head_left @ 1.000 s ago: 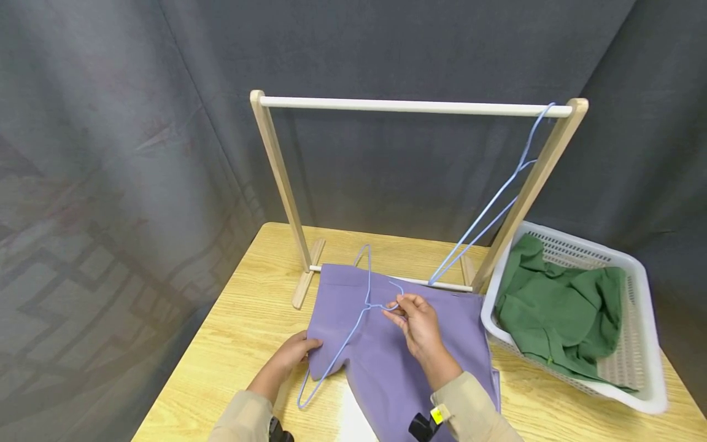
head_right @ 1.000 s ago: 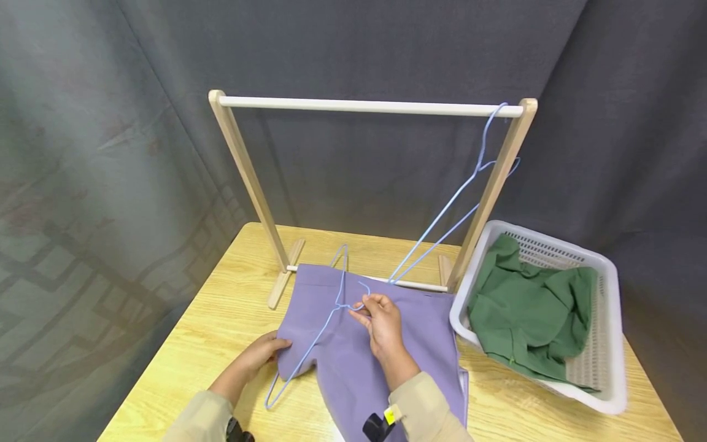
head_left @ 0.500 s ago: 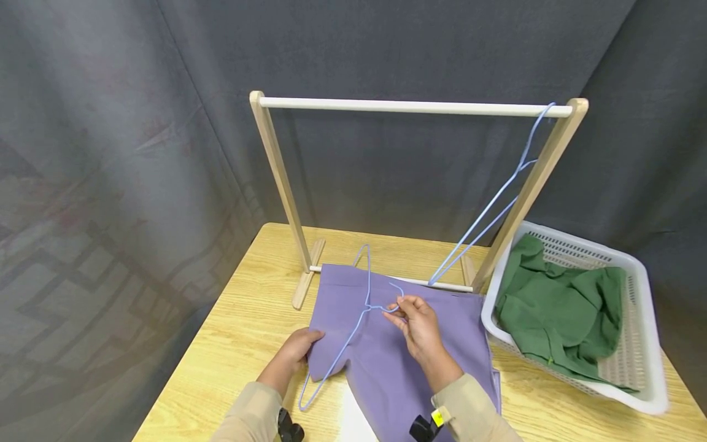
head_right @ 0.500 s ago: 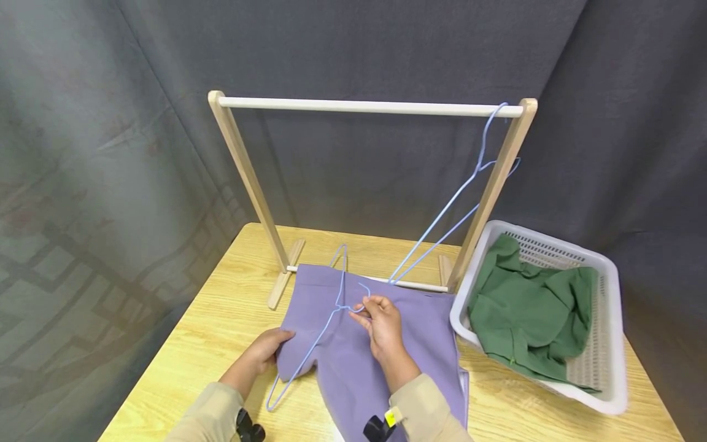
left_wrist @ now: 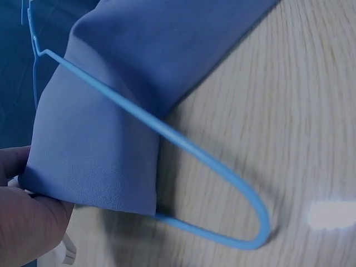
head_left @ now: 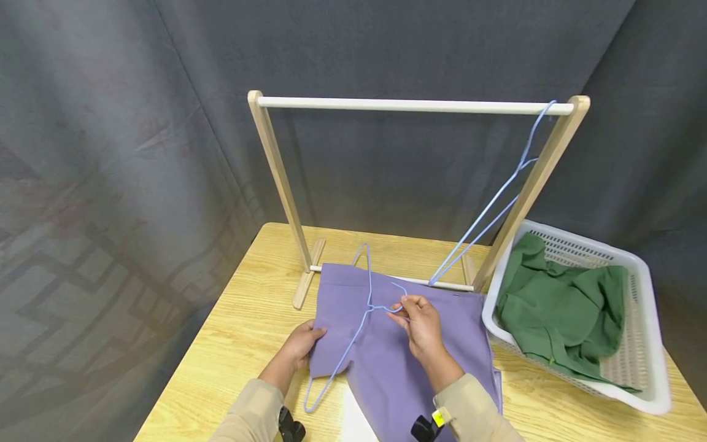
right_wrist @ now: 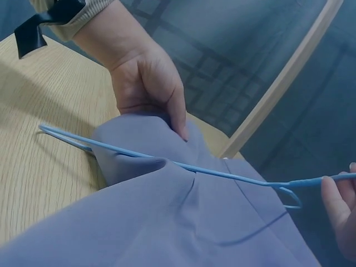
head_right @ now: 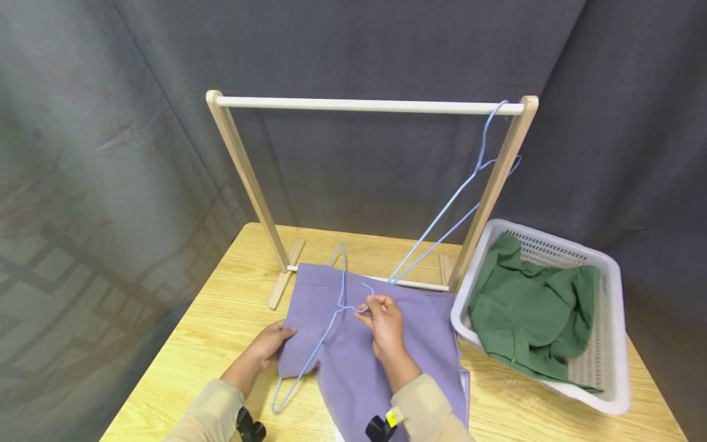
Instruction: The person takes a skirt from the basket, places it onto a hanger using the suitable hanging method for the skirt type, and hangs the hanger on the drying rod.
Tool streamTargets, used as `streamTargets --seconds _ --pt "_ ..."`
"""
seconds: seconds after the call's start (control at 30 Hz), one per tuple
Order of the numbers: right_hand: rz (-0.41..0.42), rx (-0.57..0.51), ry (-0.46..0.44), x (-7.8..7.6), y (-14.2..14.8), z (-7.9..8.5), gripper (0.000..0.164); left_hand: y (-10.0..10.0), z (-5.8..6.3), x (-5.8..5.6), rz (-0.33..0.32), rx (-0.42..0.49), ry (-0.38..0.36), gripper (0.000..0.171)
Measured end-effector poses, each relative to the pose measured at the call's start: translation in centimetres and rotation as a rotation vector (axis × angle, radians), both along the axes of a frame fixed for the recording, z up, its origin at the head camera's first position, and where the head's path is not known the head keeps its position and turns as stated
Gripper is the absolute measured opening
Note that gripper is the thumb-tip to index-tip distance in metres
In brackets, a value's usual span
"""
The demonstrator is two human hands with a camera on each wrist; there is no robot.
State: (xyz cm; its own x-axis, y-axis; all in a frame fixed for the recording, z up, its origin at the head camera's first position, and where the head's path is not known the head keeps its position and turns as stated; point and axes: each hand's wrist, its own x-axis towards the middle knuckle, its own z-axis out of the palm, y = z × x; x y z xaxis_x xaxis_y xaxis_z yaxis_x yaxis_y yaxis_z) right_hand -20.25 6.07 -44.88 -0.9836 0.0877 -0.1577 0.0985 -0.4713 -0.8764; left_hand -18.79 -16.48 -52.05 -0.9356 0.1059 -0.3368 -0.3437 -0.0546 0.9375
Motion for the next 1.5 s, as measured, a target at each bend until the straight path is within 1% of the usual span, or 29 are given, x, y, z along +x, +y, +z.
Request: streamTargets --seconds 0.1,0.23,0.3,0.33,0.37,0.43,0.5,0.57,0.6,0.67,0.73,0.87,0.97,1.07,1.17,1.33,1.5 --pt "-0.012 0.015 0.0 0.1 -0.1 0.2 0.004 -0.1 0.5 0.0 -0.034 -0.01 -0.009 0.038" --pt "-0.034 0.038 0.003 0.1 -0.1 0.4 0.007 -0.3 1.0 0.0 -0.081 -0.025 -0.01 0.039" --pt "-0.049 0.057 0.025 -0.1 -0.1 0.0 0.007 -0.4 1.3 0.0 -0.096 -0.026 -0.014 0.039" --pt "-0.054 0.066 0.044 -0.3 0.0 -0.5 0.006 -0.4 1.4 0.0 -0.101 -0.024 -0.016 0.039" --pt "-0.045 0.044 0.089 -0.5 0.1 -0.9 0.006 -0.5 1.4 0.0 -0.107 -0.019 -0.017 0.039" --pt "-0.043 0.038 0.148 -1.6 0.6 -3.4 0.006 -0.5 1.6 0.0 -0.115 -0.017 -0.018 0.038" --pt "-0.049 0.044 0.183 -3.0 1.1 -6.3 0.01 -0.5 1.8 0.0 -0.122 -0.017 -0.014 0.037" --pt "-0.062 0.051 0.196 -4.4 1.5 -8.8 0.015 -0.5 1.9 0.0 -0.125 -0.018 -0.01 0.036" --pt "-0.091 0.08 0.17 -5.1 1.6 -10.1 0.018 -0.5 2.0 0.0 -0.126 -0.02 -0.007 0.036" --pt "-0.129 0.086 0.147 -5.7 1.6 -10.9 0.02 -0.5 2.2 -0.1 -0.126 -0.014 -0.004 0.035" --pt "-0.158 0.079 0.131 -5.9 1.6 -10.9 0.02 -0.5 2.4 -0.1 -0.128 -0.009 -0.003 0.034" --pt "-0.193 0.075 0.113 -5.6 1.5 -9.9 0.016 -0.5 2.9 -0.1 -0.137 0.002 0.002 0.034" --pt "-0.194 0.074 0.119 -5.2 1.5 -9.1 0.015 -0.6 3.0 -0.1 -0.149 0.005 0.018 0.036" --pt "-0.202 0.073 0.127 -5.2 1.5 -9.0 0.014 -0.7 3.2 -0.1 -0.161 0.012 0.029 0.037" --pt "-0.214 0.079 0.135 -5.5 1.6 -9.4 0.014 -0.7 3.3 -0.1 -0.176 0.022 0.035 0.039" --pt "-0.243 0.117 0.14 -6.1 1.6 -10.3 0.014 -0.8 3.7 0.0 -0.2 0.035 0.044 0.041" --pt "-0.249 0.145 0.157 -6.9 2.1 -12.2 0.019 -0.7 4.2 0.1 -0.208 0.054 0.052 0.04"
